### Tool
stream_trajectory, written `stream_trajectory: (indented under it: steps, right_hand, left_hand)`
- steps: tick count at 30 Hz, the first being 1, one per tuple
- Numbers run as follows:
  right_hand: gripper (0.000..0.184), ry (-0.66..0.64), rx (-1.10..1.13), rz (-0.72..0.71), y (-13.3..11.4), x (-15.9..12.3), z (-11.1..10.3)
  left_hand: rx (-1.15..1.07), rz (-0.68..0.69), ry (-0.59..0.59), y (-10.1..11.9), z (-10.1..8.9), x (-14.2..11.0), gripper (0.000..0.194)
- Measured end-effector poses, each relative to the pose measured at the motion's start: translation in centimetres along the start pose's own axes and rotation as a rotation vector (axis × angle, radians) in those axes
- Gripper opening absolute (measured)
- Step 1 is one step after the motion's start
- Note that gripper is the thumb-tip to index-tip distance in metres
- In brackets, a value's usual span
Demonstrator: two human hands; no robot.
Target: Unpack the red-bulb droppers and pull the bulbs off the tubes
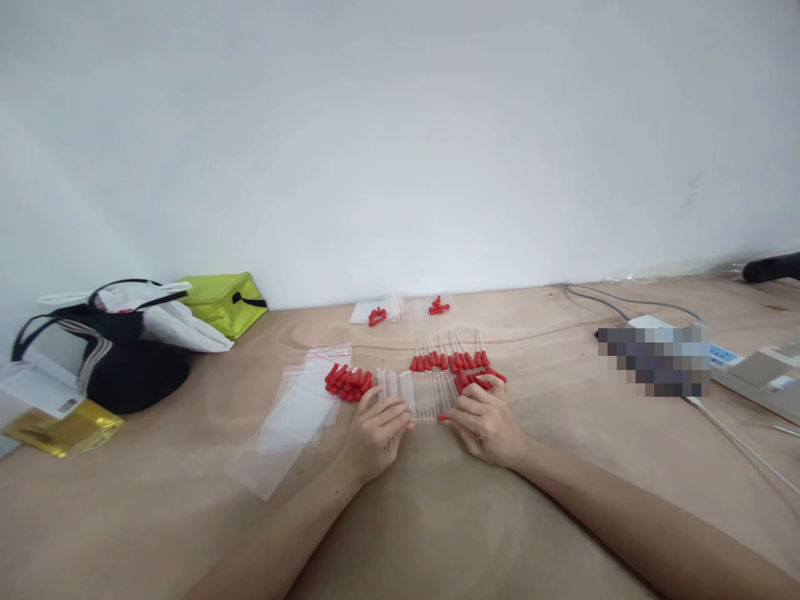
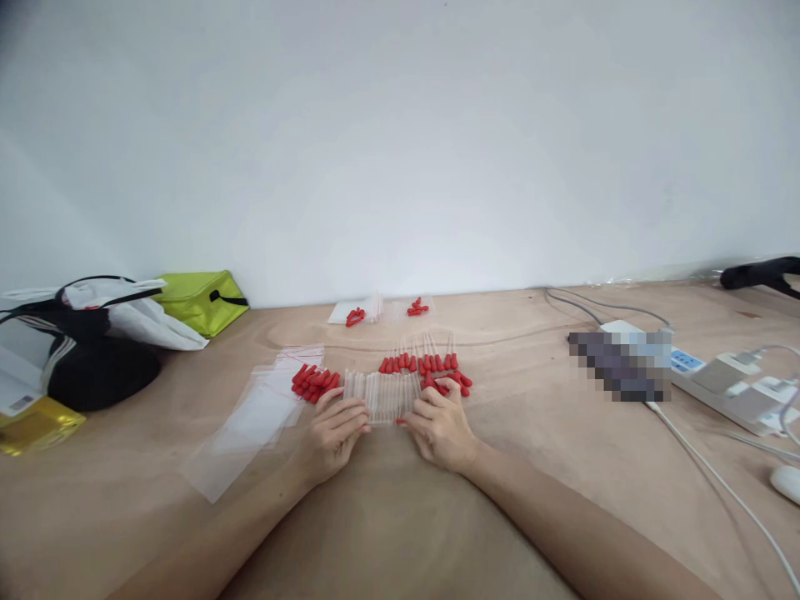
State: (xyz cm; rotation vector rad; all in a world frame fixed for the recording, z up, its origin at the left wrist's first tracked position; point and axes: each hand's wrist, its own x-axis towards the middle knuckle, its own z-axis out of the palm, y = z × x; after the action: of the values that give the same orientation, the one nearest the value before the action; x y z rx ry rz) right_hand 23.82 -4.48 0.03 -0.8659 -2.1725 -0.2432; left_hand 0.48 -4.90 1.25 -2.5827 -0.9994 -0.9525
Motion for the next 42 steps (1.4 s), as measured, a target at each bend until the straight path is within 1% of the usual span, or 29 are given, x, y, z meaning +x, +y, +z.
stream_trajectory:
  steps: [3, 5, 7, 11, 14, 16, 18, 20, 25, 28, 33, 36, 38, 39, 41, 42]
  right_hand:
    - [0.017, 0.055, 0.065, 0.161, 1.7, -0.6, -0.3]
    - [0.02, 0.142, 0.186, 0.249, 2.7, -0.7, -0.2]
    - [0.025, 0.219, 0.273, 0.312, 3.4, -0.5, -0.1]
    - [0.03, 0.269, 0.27, 0.49, 4.7, 0.0, -0.3]
    - [0.029, 0.295, 0.255, 0.642, 5.8, 0.0, -0.7]
    - [0.028, 0.305, 0.226, 0.707, 6.4, -0.2, -0.8]
    - [0.028, 0.275, 0.185, 0.733, 6.8, -0.4, -0.8]
    - [0.029, 0.217, 0.136, 0.732, 6.9, -0.6, -0.9]
    - [0.03, 0.119, 0.045, 0.714, 6.6, -0.6, -1.0]
    - [0.03, 0.096, 0.027, 0.669, 6.4, -0.5, -1.0]
    - [0.026, 0.084, -0.008, 0.553, 5.8, 0.0, -0.7]
    - [0.027, 0.053, 0.004, 0.535, 5.6, 0.3, -0.6]
    - [0.03, 0.042, 0.01, 0.6, 5.8, 0.5, -0.8]
    - [0.032, 0.041, 0.002, 0.671, 6.0, 0.7, -0.8]
    - [0.033, 0.024, -0.029, 0.876, 6.8, 1.2, -1.0]
    - [0.033, -0.014, -0.046, 0.987, 7.3, 1.4, -1.0]
  left_hand:
    - [0.008, -0.123, 0.102, -1.3, -0.1, -0.7, 0.019]
    - [0.009, -0.217, 0.149, -1.8, 0.0, -0.8, 0.021]
    - [0.024, -0.27, 0.172, -2.0, 0.3, -0.7, 0.026]
    - [0.057, -0.286, 0.197, -2.3, 0.8, -0.1, 0.033]
    - [0.081, -0.304, 0.208, -2.7, 1.0, 0.0, 0.031]
    - [0.094, -0.298, 0.215, -3.0, 1.2, 0.0, 0.028]
    - [0.097, -0.276, 0.207, -3.2, 1.4, 0.0, 0.026]
    - [0.096, -0.25, 0.186, -3.2, 1.5, 0.0, 0.025]
    - [0.059, -0.185, 0.092, -2.7, 1.3, -0.2, 0.018]
    - [0.02, -0.17, 0.067, -2.4, 1.1, -0.2, 0.014]
    - [-0.014, -0.156, 0.062, -2.2, 0.9, -0.2, 0.017]
    - [-0.011, -0.147, 0.078, -1.9, 0.6, -0.1, 0.017]
    - [-0.001, -0.152, 0.098, -1.8, 0.4, 0.1, 0.016]
    - [0.009, -0.16, 0.108, -1.8, 0.3, 0.2, 0.015]
    - [0.04, -0.18, 0.123, -1.8, 0.1, 0.3, 0.016]
    - [0.06, -0.19, 0.126, -1.8, 0.1, 0.4, 0.016]
